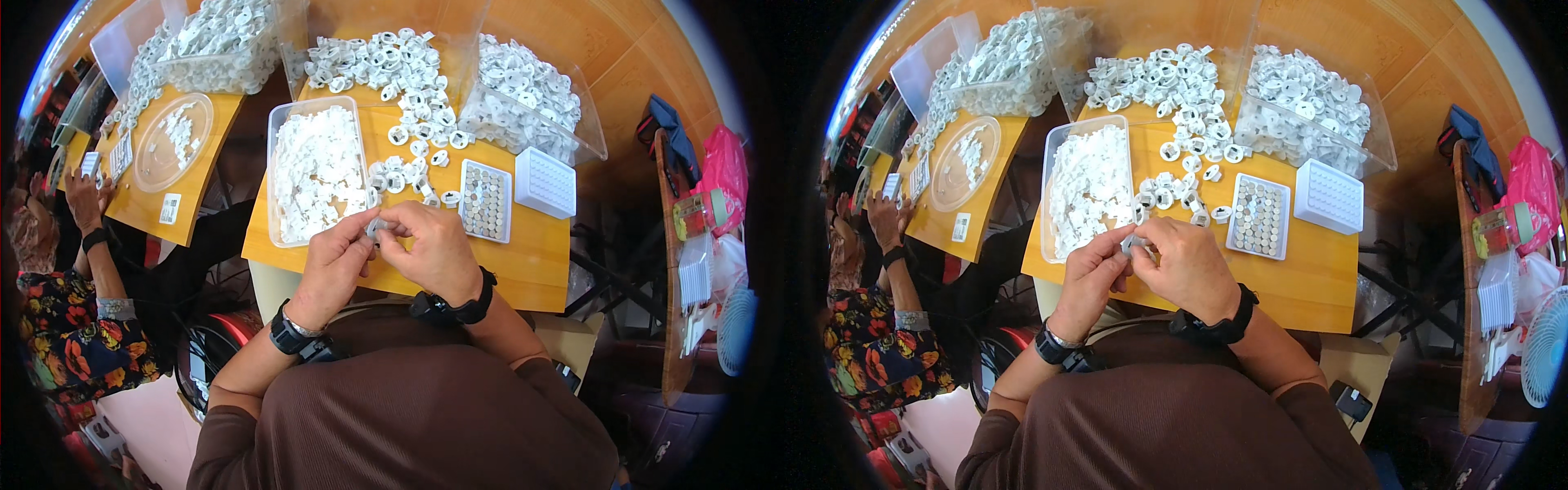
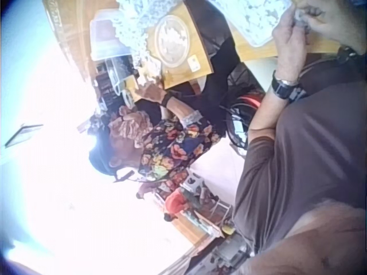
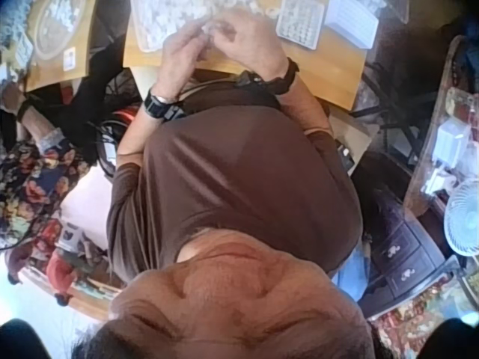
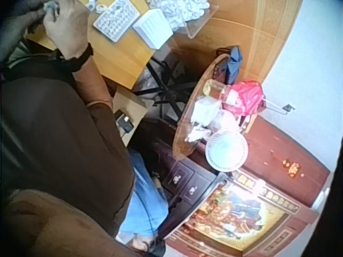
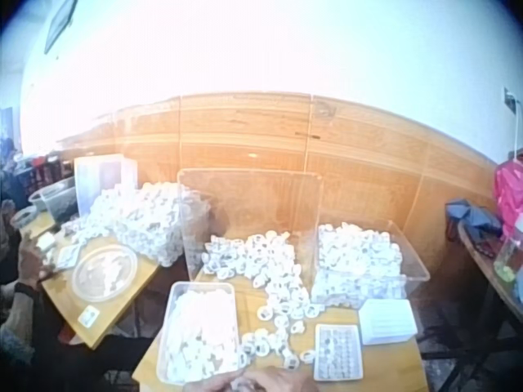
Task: Assembling small white plastic components by manually inserting internal parts.
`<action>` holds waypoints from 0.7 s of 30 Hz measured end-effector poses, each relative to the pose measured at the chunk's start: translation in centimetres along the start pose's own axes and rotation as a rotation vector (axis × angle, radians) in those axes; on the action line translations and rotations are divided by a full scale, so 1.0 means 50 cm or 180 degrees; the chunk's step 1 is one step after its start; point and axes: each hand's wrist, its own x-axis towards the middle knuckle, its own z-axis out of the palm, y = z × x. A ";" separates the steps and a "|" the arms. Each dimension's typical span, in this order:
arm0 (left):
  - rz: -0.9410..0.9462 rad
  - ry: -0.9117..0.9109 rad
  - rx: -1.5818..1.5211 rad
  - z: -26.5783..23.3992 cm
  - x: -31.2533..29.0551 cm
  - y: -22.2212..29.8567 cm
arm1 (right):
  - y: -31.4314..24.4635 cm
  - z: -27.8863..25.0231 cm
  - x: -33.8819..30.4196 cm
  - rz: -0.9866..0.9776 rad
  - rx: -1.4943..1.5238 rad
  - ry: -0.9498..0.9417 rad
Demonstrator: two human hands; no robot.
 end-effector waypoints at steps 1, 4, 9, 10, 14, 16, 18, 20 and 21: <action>-0.0001 0.0004 -0.0006 0.000 0.000 -0.001 | 0.000 0.001 0.000 0.0001 0.0007 0.0024; -0.0004 -0.0045 0.0144 -0.001 0.000 -0.002 | -0.002 -0.003 0.001 -0.0012 0.0088 -0.0028; -0.0056 0.0001 0.0190 -0.005 -0.002 -0.002 | -0.006 -0.006 0.003 -0.0005 0.0023 -0.0147; -0.0059 0.0007 0.0187 -0.005 -0.002 -0.002 | -0.007 -0.006 0.003 0.0027 0.0033 -0.0183; -0.0035 -0.0029 0.0196 -0.006 -0.003 -0.007 | -0.004 -0.005 0.000 -0.0054 0.0051 -0.0169; -0.0009 -0.0025 0.0239 -0.005 -0.003 -0.011 | -0.006 -0.003 -0.001 -0.0039 0.0027 -0.0175; 0.0173 0.0017 0.0503 -0.004 -0.002 -0.015 | -0.002 0.002 -0.003 -0.0002 0.0033 -0.0138; 0.0204 0.0009 0.0544 -0.002 -0.001 -0.020 | 0.003 0.008 -0.006 0.0034 0.0042 -0.0100; 0.0235 0.0000 0.0584 -0.001 -0.001 -0.021 | 0.005 0.010 -0.008 0.0044 0.0040 -0.0063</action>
